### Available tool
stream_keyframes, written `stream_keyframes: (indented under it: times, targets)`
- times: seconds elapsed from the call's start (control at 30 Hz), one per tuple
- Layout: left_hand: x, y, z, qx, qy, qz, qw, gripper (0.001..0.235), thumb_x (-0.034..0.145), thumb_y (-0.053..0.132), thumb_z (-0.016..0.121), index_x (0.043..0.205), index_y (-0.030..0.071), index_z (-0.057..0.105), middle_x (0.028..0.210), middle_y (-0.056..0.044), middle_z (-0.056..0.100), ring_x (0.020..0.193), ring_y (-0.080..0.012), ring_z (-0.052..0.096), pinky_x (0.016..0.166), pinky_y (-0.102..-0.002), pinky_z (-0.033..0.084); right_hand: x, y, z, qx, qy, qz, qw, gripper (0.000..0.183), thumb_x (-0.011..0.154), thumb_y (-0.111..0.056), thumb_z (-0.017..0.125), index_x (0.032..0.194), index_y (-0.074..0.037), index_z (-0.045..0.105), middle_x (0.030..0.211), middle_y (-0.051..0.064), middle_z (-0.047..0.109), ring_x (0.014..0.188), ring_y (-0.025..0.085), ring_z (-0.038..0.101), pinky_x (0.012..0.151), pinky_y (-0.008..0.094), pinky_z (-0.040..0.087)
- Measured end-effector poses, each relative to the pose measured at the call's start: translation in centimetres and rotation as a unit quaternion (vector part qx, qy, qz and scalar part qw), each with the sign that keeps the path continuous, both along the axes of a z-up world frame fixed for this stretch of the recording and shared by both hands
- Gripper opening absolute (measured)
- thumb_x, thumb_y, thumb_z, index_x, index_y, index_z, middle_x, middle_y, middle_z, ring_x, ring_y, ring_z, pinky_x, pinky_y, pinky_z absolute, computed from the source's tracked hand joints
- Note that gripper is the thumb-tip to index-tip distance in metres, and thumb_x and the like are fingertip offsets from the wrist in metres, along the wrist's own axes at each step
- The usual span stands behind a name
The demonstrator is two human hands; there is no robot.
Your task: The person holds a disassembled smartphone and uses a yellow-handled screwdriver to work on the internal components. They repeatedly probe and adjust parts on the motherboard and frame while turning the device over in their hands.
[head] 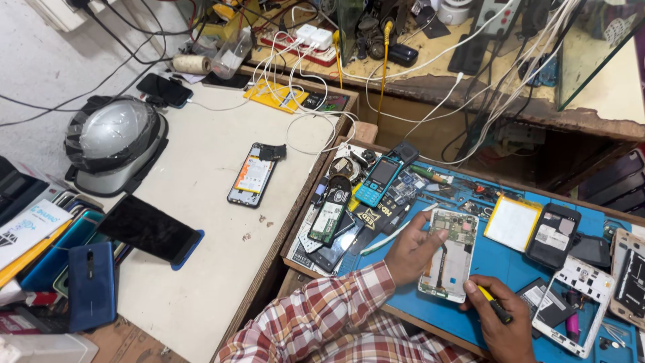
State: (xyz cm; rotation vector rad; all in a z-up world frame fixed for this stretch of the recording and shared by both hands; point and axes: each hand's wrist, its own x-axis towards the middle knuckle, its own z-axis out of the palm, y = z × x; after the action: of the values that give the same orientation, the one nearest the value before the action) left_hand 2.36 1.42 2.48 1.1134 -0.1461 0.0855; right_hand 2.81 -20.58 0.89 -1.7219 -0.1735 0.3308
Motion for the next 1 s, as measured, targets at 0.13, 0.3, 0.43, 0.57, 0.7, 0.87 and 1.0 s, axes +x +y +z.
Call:
stream_keyframes:
  times: [0.13, 0.3, 0.43, 0.57, 0.7, 0.87, 1.0]
  targets:
    - [-0.2, 0.1, -0.2, 0.007, 0.032, -0.063, 0.997, 0.045, 0.11, 0.024, 0.053, 0.146, 0.002, 0.037, 0.105, -0.014, 0.074, 0.095, -0.0154, 0.074, 0.079, -0.028, 0.061, -0.3, -0.5, -0.5, -0.023, -0.023, -0.016, 0.999, 0.023, 0.098, -0.019, 0.068, 0.102, 0.003, 0.074, 0.078, 0.005, 0.066, 0.074, 0.01, 0.057, 0.066, 0.025, 0.044]
    - [-1.0, -0.2, 0.0, 0.13, -0.025, -0.092, 0.987, 0.043, 0.111, 0.024, 0.061, 0.145, 0.0, 0.05, 0.109, -0.013, 0.075, 0.102, -0.0118, 0.067, 0.089, -0.027, 0.054, 0.0, -1.2, -1.0, 0.011, -0.049, -0.052, 0.997, 0.028, 0.104, -0.024, 0.066, 0.095, 0.003, 0.071, 0.078, 0.003, 0.063, 0.073, 0.008, 0.053, 0.067, 0.023, 0.042]
    - [-1.0, -0.2, 0.7, 0.096, -0.039, -0.118, 0.988, 0.041, 0.111, 0.026, 0.063, 0.142, 0.001, 0.052, 0.119, -0.008, 0.072, 0.117, -0.0096, 0.065, 0.101, -0.028, 0.053, 0.4, -1.0, -0.6, 0.018, -0.002, -0.069, 0.997, 0.03, 0.103, -0.023, 0.068, 0.092, 0.004, 0.07, 0.076, 0.005, 0.062, 0.071, 0.01, 0.052, 0.064, 0.025, 0.04]
    - [-0.8, -0.1, 1.2, 0.151, -0.012, -0.107, 0.983, 0.042, 0.107, 0.028, 0.065, 0.138, 0.001, 0.057, 0.11, -0.007, 0.074, 0.104, -0.0073, 0.066, 0.09, -0.026, 0.054, 0.4, -0.6, 0.1, 0.051, 0.05, -0.101, 0.992, 0.029, 0.102, -0.023, 0.066, 0.092, 0.004, 0.069, 0.075, 0.008, 0.064, 0.068, 0.011, 0.054, 0.062, 0.026, 0.042]
    - [-0.8, -0.1, 0.8, 0.154, 0.003, -0.105, 0.982, 0.037, 0.107, 0.028, 0.066, 0.132, 0.0, 0.064, 0.101, -0.005, 0.073, 0.093, -0.0057, 0.064, 0.082, -0.024, 0.053, 0.4, -0.7, -0.1, 0.097, 0.043, -0.092, 0.99, 0.031, 0.106, -0.023, 0.065, 0.095, 0.006, 0.07, 0.074, 0.008, 0.061, 0.066, 0.01, 0.05, 0.061, 0.027, 0.04]
    - [-0.9, -0.2, 0.6, 0.157, 0.0, -0.089, 0.984, 0.033, 0.107, 0.028, 0.066, 0.125, 0.0, 0.066, 0.097, -0.003, 0.073, 0.09, -0.0047, 0.064, 0.08, -0.024, 0.052, 0.5, -0.9, -1.0, 0.102, 0.054, -0.101, 0.988, 0.028, 0.105, -0.02, 0.063, 0.097, 0.006, 0.069, 0.074, 0.008, 0.062, 0.066, 0.011, 0.053, 0.062, 0.028, 0.043]
    - [-0.8, 0.0, 0.6, 0.16, -0.001, -0.091, 0.983, 0.032, 0.107, 0.029, 0.065, 0.121, 0.001, 0.066, 0.096, -0.003, 0.074, 0.091, -0.0047, 0.064, 0.08, -0.024, 0.052, 0.8, -1.2, -1.7, 0.123, 0.06, -0.098, 0.986, 0.027, 0.106, -0.018, 0.063, 0.098, 0.007, 0.069, 0.075, 0.009, 0.063, 0.064, 0.012, 0.053, 0.061, 0.028, 0.044]
